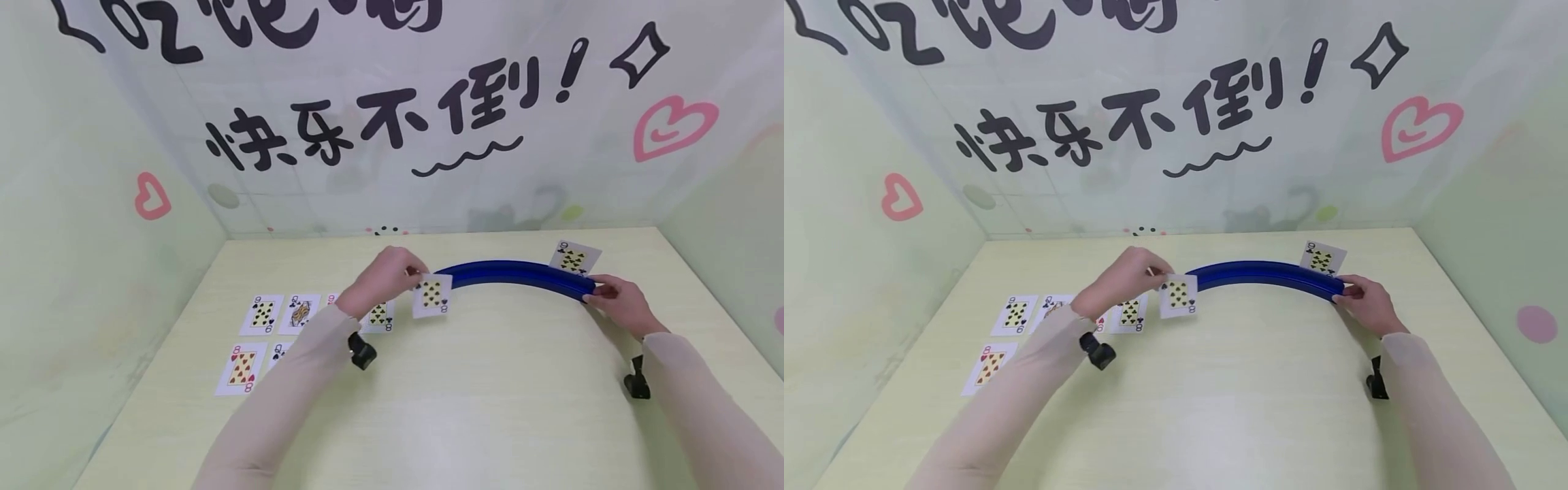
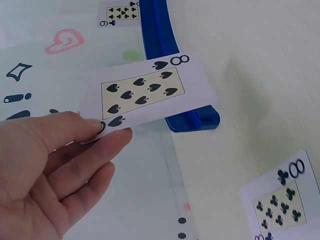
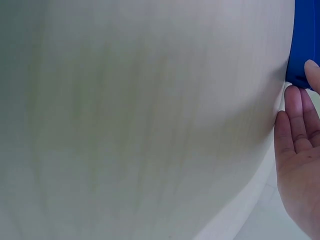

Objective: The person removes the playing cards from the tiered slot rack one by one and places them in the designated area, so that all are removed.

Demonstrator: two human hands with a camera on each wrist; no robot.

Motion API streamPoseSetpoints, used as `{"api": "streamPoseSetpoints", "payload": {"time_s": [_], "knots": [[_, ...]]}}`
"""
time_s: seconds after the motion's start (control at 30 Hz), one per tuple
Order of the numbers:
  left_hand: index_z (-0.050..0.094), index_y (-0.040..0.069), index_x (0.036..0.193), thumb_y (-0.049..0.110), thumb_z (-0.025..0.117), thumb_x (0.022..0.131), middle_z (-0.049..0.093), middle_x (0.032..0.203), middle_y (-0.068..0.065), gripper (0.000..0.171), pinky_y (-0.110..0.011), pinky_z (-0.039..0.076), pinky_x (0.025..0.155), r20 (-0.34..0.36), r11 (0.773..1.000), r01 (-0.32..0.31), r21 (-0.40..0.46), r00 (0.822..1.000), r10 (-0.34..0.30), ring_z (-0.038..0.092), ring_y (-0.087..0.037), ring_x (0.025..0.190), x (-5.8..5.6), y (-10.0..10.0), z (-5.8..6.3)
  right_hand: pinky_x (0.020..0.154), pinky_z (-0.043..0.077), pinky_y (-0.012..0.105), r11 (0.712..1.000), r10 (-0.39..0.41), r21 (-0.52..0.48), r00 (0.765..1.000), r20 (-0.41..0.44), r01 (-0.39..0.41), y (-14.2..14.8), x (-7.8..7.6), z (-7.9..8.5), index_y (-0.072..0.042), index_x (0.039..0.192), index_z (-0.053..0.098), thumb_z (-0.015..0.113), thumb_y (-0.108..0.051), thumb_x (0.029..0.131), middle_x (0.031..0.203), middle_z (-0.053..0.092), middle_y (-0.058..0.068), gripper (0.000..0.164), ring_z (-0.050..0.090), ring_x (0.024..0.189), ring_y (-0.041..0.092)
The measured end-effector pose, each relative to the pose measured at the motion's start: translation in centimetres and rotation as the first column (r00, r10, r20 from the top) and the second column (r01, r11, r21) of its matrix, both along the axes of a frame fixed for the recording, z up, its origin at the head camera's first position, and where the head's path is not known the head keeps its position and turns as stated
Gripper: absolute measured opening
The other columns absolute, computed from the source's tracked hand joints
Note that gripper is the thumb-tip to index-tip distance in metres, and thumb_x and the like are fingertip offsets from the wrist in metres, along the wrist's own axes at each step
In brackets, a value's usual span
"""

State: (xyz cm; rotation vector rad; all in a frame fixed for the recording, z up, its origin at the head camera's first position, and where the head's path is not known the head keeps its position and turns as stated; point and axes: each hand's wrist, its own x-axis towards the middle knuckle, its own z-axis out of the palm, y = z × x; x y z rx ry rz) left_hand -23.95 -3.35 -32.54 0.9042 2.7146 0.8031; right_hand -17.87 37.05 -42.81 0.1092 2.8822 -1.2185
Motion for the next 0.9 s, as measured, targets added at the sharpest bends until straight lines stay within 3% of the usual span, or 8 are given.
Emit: {"api": "streamPoseSetpoints", "payload": {"time_s": [0.27, 0.57, 0.9], "knots": [[0.071, 0.005, 0.099, 0.000, 0.055, 0.086, 0.068, 0.090, -0.004, 0.020, -0.024, 0.048, 0.065, 0.029, 1.000, -0.004, -0.023, 1.000, 0.005, 0.060, -0.008, 0.071, 1.3, -5.1, -0.4, 0.062, 0.044, 0.018, 1.000, -0.006, -0.002, 1.000, 0.017, 0.006, 0.0, 0.0, 0.1, 0.010, 0.129, 0.041, 0.060, -0.017, 0.090, 0.107, 0.053, 0.030, 0.051, 0.052, 0.093, 0.034], [0.068, 0.001, 0.103, 0.002, 0.057, 0.088, 0.065, 0.084, -0.003, 0.019, -0.027, 0.046, 0.060, 0.150, 0.998, -0.055, -0.006, 0.987, 0.056, 0.057, -0.016, 0.068, 2.4, -10.6, -1.5, 0.062, 0.044, 0.018, 1.000, 0.002, 0.000, 1.000, 0.013, -0.002, 0.1, 0.1, -0.2, 0.011, 0.128, 0.041, 0.060, -0.016, 0.090, 0.106, 0.054, 0.030, 0.051, 0.053, 0.091, 0.033], [0.064, -0.001, 0.109, 0.002, 0.057, 0.089, 0.062, 0.091, -0.006, 0.021, -0.028, 0.048, 0.063, 0.209, 0.997, -0.063, -0.034, 0.976, 0.069, 0.061, -0.020, 0.072, 3.5, -14.5, -2.0, 0.062, 0.044, 0.019, 1.000, 0.003, 0.015, 1.000, -0.010, -0.003, 0.1, 0.0, -0.1, 0.010, 0.127, 0.043, 0.060, -0.017, 0.089, 0.104, 0.055, 0.029, 0.050, 0.053, 0.090, 0.031]]}}
